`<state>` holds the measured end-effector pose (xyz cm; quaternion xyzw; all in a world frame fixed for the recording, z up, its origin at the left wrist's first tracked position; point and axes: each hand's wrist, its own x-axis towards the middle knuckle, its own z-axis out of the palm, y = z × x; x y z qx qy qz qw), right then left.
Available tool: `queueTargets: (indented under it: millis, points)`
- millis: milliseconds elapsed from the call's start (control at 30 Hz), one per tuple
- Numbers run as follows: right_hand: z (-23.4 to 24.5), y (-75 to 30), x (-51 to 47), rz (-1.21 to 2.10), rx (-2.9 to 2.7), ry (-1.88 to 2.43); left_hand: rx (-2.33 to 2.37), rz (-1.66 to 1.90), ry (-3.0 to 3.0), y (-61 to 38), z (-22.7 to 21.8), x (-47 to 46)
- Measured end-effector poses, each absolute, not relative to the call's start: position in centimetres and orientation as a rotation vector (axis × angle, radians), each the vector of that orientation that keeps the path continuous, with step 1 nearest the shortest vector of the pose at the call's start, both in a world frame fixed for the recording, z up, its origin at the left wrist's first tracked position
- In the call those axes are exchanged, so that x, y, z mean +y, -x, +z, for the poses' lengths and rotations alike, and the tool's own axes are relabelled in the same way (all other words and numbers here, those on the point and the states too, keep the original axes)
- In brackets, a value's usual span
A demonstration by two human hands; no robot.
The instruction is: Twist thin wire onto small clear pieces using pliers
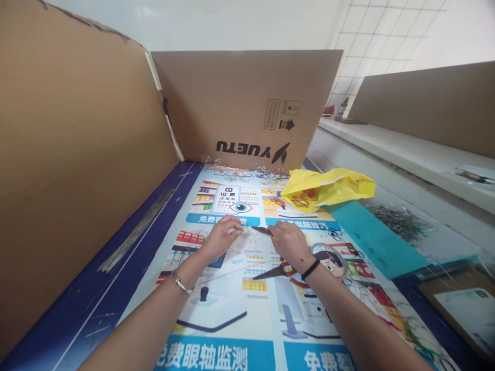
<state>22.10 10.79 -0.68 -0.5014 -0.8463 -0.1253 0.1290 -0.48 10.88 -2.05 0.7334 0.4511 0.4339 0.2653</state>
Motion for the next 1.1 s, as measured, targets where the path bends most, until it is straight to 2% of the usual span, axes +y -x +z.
queueTargets:
  millis: [367, 1100]
  points:
    - [-0.31, -21.67, 10.46, -0.388, -2.531, 1.440, 1.179, 1.045, -1.938, 0.34, -1.21, 10.37]
    - [-0.54, -21.59, 10.32, -0.260, -2.377, 1.466, 1.423, 1.084, -1.631, -0.50, -1.35, 9.97]
